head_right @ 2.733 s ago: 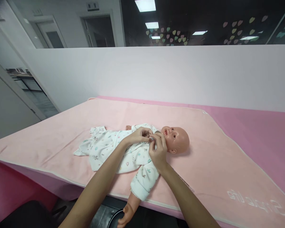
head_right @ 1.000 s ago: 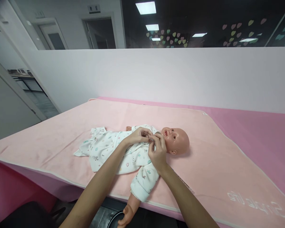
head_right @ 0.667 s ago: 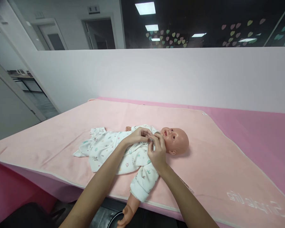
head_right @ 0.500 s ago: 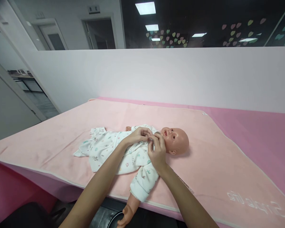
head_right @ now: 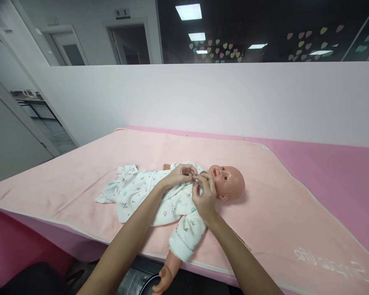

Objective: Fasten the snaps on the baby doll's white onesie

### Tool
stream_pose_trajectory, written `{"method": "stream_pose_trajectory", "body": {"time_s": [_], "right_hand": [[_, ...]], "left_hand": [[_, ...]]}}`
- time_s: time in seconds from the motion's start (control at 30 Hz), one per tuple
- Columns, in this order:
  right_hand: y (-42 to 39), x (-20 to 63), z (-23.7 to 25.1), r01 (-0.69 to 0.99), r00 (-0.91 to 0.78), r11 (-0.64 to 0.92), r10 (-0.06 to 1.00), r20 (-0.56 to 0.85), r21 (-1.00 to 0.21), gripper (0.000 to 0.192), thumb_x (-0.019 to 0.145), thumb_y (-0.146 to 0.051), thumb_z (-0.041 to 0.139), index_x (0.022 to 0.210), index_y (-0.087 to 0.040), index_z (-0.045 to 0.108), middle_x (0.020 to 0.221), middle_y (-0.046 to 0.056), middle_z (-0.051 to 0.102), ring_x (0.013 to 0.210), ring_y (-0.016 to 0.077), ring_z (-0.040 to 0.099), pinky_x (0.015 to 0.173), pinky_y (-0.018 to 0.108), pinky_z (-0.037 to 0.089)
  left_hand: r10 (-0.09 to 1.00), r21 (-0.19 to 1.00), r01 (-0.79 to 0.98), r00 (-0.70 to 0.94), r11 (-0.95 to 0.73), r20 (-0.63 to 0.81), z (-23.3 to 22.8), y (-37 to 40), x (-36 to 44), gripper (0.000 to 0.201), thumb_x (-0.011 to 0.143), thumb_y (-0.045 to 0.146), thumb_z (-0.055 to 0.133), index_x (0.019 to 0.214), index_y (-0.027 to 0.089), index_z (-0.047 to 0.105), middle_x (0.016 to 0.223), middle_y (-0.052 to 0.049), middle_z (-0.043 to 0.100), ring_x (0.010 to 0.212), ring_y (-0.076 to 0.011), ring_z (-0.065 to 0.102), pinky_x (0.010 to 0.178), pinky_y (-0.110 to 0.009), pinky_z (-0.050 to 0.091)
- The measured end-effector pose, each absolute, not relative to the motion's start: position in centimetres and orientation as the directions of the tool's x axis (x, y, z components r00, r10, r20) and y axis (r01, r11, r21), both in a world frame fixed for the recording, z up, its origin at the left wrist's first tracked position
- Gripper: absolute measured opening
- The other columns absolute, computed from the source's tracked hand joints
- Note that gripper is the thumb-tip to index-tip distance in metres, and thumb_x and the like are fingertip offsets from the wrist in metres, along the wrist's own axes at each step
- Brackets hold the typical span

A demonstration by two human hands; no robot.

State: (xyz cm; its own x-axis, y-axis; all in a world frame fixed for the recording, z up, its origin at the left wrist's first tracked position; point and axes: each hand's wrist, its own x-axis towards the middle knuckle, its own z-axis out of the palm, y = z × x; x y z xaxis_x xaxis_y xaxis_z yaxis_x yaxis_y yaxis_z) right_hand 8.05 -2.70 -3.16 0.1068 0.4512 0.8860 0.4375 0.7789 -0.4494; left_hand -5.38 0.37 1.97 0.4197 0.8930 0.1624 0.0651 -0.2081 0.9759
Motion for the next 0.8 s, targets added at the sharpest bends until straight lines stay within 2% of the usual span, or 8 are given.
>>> {"method": "stream_pose_trajectory", "body": {"time_s": [0.17, 0.37, 0.8], "right_hand": [[-2.73, 8.1, -3.15, 0.432, 0.105, 0.781, 0.453, 0.886, -0.451, 0.024, 0.075, -0.007, 0.049, 0.092, -0.02, 0.057, 0.094, 0.006, 0.052, 0.09, 0.0167, 0.055, 0.081, 0.036, 0.051], [-2.72, 8.1, -3.12, 0.451, 0.126, 0.776, 0.434, 0.892, -0.441, 0.023, 0.075, -0.01, 0.05, 0.095, -0.02, 0.055, 0.096, 0.007, 0.054, 0.095, 0.0181, 0.054, 0.084, 0.039, 0.051], [-2.68, 8.14, -3.22, 0.425, 0.124, 0.794, 0.424, 0.897, -0.435, 0.022, 0.076, -0.007, 0.049, 0.093, -0.02, 0.055, 0.094, 0.007, 0.056, 0.095, 0.0177, 0.055, 0.085, 0.039, 0.05]], "left_hand": [[0.89, 0.966, 0.097, 0.42, -0.238, 0.177, 2.01, 0.28, -5.37, 0.016, 0.06, 0.012, 0.061, 0.076, 0.01, 0.061, 0.067, 0.0, 0.056, 0.058, -0.0063, 0.046, 0.056, -0.019, 0.035], [0.9, 0.957, 0.157, 0.403, -0.244, 0.163, 2.08, 0.18, -5.27, 0.015, 0.062, 0.019, 0.061, 0.075, 0.01, 0.063, 0.059, 0.001, 0.051, 0.055, -0.0066, 0.042, 0.053, -0.019, 0.031], [0.891, 0.98, 0.052, 0.428, -0.194, 0.153, 2.14, 0.15, -5.18, 0.013, 0.058, 0.013, 0.06, 0.072, 0.01, 0.059, 0.063, 0.003, 0.049, 0.058, -0.006, 0.045, 0.055, -0.018, 0.032]]}}
